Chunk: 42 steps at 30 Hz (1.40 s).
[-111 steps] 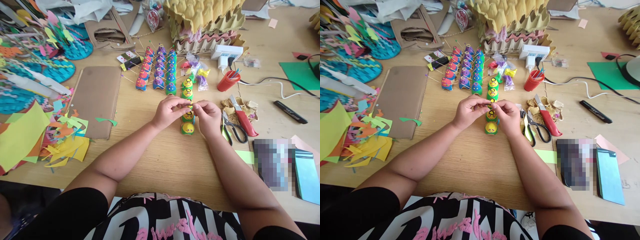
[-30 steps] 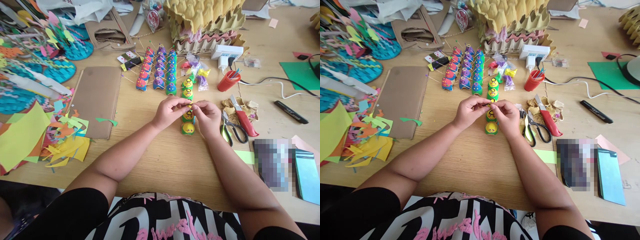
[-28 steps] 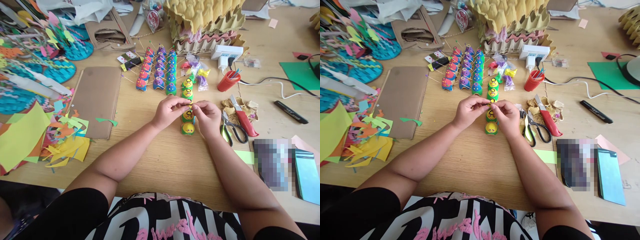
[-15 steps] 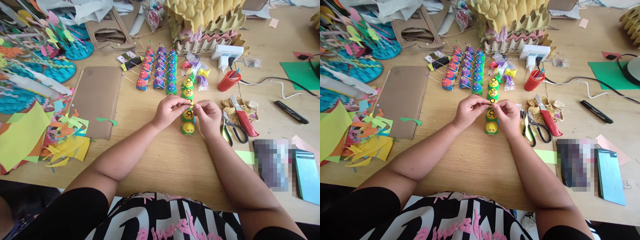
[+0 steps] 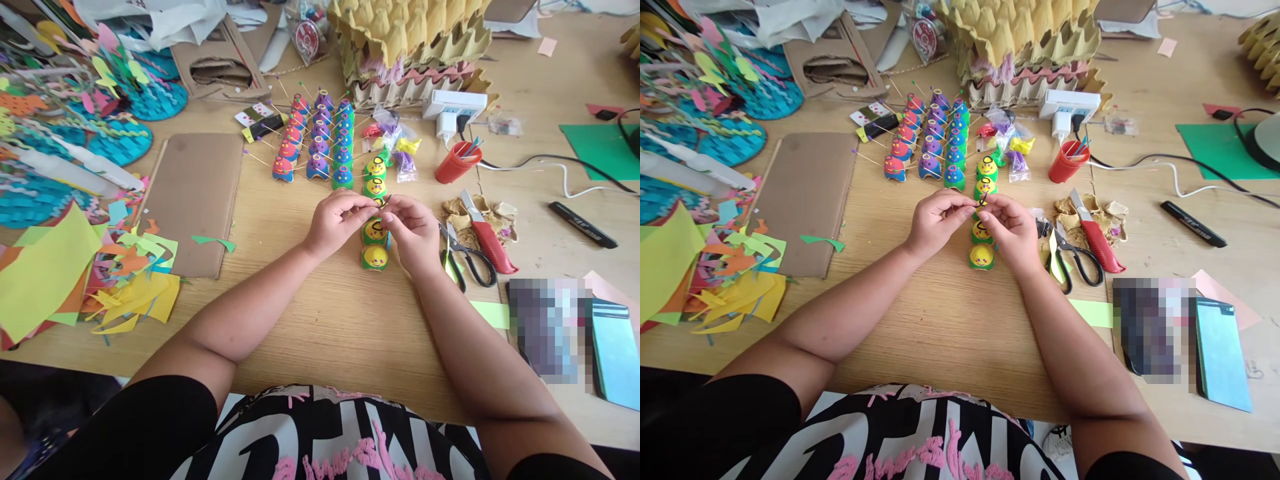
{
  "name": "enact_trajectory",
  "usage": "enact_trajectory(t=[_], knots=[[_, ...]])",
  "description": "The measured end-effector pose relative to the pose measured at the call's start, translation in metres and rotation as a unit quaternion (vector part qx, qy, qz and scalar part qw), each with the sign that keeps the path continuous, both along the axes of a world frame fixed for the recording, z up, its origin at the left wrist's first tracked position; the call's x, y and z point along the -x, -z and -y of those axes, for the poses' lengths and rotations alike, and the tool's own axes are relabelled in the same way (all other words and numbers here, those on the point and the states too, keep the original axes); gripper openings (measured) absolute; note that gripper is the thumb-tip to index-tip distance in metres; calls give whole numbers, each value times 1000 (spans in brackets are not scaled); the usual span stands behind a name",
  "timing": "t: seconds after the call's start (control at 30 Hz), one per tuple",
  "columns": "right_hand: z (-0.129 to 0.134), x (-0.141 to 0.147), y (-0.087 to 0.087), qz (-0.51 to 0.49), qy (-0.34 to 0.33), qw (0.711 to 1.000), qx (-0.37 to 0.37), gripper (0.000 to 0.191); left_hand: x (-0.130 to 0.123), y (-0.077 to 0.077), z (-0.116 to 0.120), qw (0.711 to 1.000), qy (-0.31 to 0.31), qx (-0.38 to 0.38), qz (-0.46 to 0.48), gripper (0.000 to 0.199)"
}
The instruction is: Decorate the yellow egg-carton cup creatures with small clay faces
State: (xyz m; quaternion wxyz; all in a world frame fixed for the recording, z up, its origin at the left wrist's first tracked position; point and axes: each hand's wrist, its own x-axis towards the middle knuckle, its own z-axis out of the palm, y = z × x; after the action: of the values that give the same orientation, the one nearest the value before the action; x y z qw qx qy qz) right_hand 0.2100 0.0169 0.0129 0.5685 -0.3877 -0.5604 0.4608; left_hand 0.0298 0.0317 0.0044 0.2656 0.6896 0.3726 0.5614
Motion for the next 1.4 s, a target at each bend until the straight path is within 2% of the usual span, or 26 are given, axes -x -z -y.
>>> enact_trajectory(t=[0.13, 0.37, 0.57, 1.1, 1.4], knots=[[-2, -1, 3, -18, 6, 1000, -14, 38, 0, -1, 0, 1000, 9, -20, 9, 19], [-2, -2, 2, -20, 19, 1000, 10, 40, 1, -4, 1, 1000, 12, -17, -6, 19], [-2, -1, 1, -29, 25, 999, 7, 39, -2, 2, -1, 999, 24, -23, -1, 20], [-2, -2, 3, 12, 11, 999, 29, 46, -1, -2, -1, 999, -6, -34, -5, 7], [-3, -4, 9, 45, 1, 999, 0, 46, 1, 0, -2, 999, 3, -39, 2, 9]])
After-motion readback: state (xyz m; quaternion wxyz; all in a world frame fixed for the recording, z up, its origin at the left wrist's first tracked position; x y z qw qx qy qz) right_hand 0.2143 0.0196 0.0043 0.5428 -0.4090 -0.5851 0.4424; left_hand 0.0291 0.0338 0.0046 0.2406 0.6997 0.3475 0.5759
